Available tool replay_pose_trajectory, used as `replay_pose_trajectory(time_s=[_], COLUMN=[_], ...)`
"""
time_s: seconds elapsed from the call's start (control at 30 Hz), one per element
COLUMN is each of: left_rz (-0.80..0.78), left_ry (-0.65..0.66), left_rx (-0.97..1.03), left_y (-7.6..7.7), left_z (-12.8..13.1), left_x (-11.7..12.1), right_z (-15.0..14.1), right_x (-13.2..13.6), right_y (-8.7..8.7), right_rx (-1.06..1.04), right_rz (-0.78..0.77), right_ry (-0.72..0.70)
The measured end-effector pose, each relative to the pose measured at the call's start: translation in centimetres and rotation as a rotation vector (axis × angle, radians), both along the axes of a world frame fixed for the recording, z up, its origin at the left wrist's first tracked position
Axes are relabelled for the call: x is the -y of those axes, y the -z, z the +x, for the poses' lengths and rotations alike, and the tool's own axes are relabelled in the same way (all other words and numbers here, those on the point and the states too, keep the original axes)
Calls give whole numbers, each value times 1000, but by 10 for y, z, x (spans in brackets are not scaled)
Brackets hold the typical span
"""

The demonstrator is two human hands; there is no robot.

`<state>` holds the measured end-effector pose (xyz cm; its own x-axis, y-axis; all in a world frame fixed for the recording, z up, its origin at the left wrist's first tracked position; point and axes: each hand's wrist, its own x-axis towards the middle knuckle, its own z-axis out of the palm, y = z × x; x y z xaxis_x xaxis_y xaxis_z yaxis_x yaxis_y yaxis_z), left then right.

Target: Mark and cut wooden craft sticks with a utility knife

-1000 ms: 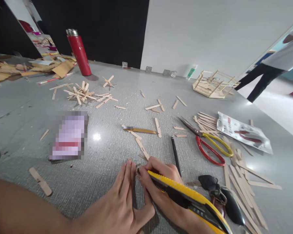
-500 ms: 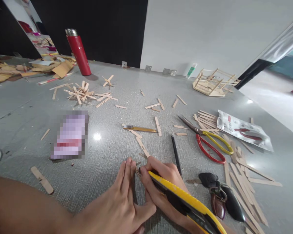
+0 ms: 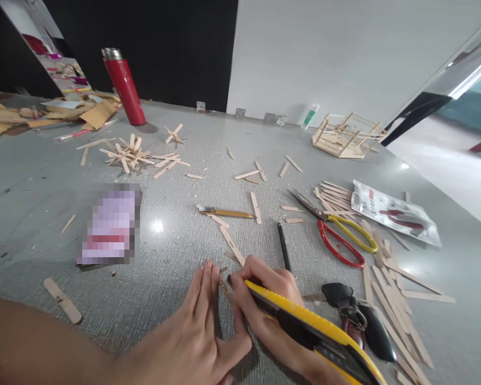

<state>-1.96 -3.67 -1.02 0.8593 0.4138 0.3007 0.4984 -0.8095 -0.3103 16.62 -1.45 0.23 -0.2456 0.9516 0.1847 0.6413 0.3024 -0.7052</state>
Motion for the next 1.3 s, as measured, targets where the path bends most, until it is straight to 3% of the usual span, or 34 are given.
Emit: replay_pose_trajectory(time_s=[0.2, 0.57, 1.0, 1.3], left_rz=[11, 3, -88, -111], left_ry=[5, 6, 6, 4], left_rx=[-19, -1, -13, -39], left_y=[0, -1, -3, -5], left_z=[-1, 0, 0, -2], left_x=[0, -1, -1, 1], right_z=[-4, -3, -13, -12], right_x=[-2, -4, -1, -1], right_y=[-1, 2, -7, -9], right_rx=[27, 9, 1, 103], right_rz=[-115, -182, -130, 1], right_ry=[8, 23, -3, -50])
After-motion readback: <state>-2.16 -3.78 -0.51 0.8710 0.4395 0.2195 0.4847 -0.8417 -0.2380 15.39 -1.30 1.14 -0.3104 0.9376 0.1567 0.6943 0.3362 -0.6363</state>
